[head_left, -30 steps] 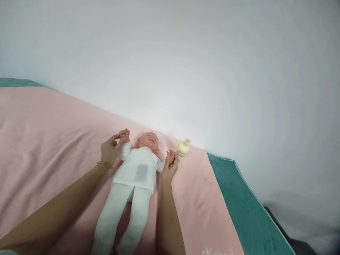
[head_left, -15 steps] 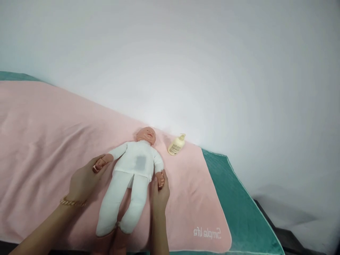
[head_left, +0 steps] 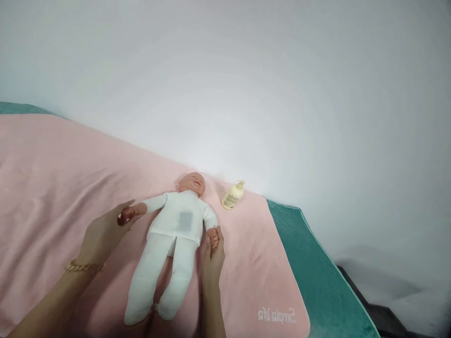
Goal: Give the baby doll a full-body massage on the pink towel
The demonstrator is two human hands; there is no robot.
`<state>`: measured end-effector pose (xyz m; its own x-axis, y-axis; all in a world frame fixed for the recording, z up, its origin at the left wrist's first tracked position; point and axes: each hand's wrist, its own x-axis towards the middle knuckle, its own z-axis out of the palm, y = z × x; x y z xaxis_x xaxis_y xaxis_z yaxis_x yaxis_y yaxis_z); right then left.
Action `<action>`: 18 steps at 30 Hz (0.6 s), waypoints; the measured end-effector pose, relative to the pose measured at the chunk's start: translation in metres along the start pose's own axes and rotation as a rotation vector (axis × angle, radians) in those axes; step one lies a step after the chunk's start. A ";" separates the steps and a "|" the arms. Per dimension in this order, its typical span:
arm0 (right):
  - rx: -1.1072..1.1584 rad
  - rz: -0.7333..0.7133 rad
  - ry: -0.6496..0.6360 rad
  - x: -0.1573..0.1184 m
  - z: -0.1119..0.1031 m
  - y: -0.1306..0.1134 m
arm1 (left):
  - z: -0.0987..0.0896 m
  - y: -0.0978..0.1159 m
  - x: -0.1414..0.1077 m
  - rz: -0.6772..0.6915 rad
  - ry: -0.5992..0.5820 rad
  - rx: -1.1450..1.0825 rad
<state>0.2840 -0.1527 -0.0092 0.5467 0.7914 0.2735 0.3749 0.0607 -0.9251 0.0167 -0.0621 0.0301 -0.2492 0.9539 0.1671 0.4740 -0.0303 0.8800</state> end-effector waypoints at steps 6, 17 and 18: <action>0.182 -0.106 0.080 0.064 0.016 -0.017 | 0.012 0.035 0.052 0.080 -0.010 -0.129; 0.303 -0.059 -0.004 0.206 0.068 0.019 | 0.106 0.028 0.134 -0.154 -0.201 -0.490; 0.288 -0.051 -0.021 0.214 0.071 0.025 | 0.112 0.022 0.137 -0.168 -0.240 -0.476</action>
<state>0.3567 0.0614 0.0075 0.5158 0.7953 0.3185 0.1714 0.2684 -0.9479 0.0874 0.1014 0.0232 -0.0633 0.9967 -0.0499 -0.0029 0.0498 0.9988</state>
